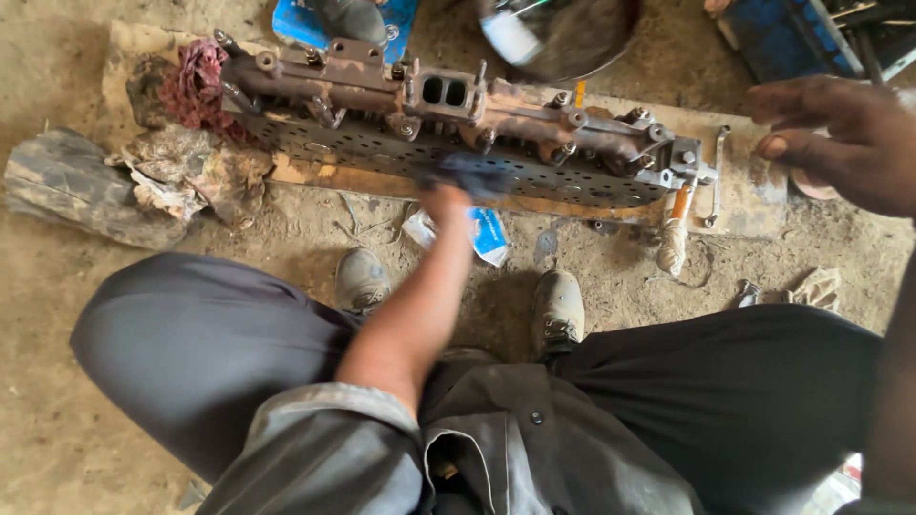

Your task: The person is working on an engine part, using a wrench to tighten bolts and a cloth to wipe the surface. They are assisted by another person who also uses tools on the same part.

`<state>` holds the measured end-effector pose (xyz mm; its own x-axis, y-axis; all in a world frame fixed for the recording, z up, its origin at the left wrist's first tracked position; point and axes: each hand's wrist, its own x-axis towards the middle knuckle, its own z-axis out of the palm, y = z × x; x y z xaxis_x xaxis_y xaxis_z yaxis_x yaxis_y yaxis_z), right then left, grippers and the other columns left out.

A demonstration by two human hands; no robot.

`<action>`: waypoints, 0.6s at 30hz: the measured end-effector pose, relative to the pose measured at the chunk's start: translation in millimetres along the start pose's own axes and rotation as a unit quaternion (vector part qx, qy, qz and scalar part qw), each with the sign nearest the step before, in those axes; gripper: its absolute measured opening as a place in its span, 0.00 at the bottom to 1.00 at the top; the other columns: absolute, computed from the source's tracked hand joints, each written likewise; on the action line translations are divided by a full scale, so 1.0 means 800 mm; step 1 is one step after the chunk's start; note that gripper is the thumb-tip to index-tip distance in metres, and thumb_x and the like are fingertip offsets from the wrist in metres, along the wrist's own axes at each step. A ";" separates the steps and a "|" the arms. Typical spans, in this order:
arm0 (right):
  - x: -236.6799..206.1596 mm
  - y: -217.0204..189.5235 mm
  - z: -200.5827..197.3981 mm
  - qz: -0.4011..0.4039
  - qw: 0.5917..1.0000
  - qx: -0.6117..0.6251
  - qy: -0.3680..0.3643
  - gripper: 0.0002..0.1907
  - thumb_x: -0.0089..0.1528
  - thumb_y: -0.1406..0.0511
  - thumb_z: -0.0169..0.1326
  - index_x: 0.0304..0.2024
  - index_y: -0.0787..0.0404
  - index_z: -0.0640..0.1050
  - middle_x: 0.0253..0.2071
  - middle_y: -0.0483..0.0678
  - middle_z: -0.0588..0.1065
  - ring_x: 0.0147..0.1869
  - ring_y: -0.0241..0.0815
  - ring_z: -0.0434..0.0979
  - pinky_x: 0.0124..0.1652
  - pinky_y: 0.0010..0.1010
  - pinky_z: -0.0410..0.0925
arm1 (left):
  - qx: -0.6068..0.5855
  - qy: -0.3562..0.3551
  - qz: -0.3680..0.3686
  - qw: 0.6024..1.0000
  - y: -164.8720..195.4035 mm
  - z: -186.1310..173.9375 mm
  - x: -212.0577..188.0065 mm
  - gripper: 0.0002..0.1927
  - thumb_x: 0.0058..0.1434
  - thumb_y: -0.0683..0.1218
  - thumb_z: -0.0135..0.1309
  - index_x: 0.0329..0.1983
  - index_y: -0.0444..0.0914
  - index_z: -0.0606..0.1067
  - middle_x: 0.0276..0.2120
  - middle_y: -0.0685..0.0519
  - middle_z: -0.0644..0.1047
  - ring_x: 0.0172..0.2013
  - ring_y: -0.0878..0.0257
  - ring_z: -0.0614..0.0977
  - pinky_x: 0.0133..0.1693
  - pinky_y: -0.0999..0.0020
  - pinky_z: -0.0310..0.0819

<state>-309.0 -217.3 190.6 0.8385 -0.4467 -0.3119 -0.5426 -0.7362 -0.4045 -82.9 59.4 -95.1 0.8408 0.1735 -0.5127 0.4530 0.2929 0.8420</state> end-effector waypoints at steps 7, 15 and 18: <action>0.002 0.017 -0.003 -0.041 0.999 0.014 0.017 0.31 0.67 0.64 0.51 0.72 0.68 0.67 0.58 0.63 0.76 0.53 0.58 0.80 0.50 0.45 0.74 | -0.298 -0.004 0.036 0.954 0.156 -0.075 0.179 0.39 0.65 0.65 0.45 0.70 0.36 0.60 0.64 0.37 0.69 0.59 0.42 0.73 0.58 0.43 0.68; -0.027 0.051 -0.008 -0.118 0.987 0.093 0.054 0.35 0.69 0.55 0.50 0.69 0.76 0.66 0.56 0.68 0.74 0.62 0.58 0.76 0.61 0.44 0.69 | -0.237 0.080 -0.090 0.964 0.094 -0.018 0.157 0.52 0.62 0.78 0.32 0.79 0.42 0.47 0.77 0.46 0.51 0.74 0.47 0.55 0.73 0.46 0.44; -0.038 0.062 -0.012 -0.119 0.989 0.083 0.041 0.39 0.69 0.48 0.48 0.68 0.75 0.67 0.56 0.68 0.74 0.63 0.60 0.75 0.61 0.47 0.67 | -0.219 0.105 -0.156 0.958 0.060 0.014 0.107 0.52 0.62 0.79 0.30 0.80 0.44 0.45 0.77 0.46 0.49 0.75 0.47 0.53 0.73 0.47 0.43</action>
<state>-360.7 -245.2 188.3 0.9411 -0.3152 -0.1226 -0.3238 -0.7355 -0.5951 13.9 77.4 -96.8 0.5867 0.1851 -0.7884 0.4663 0.7187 0.5158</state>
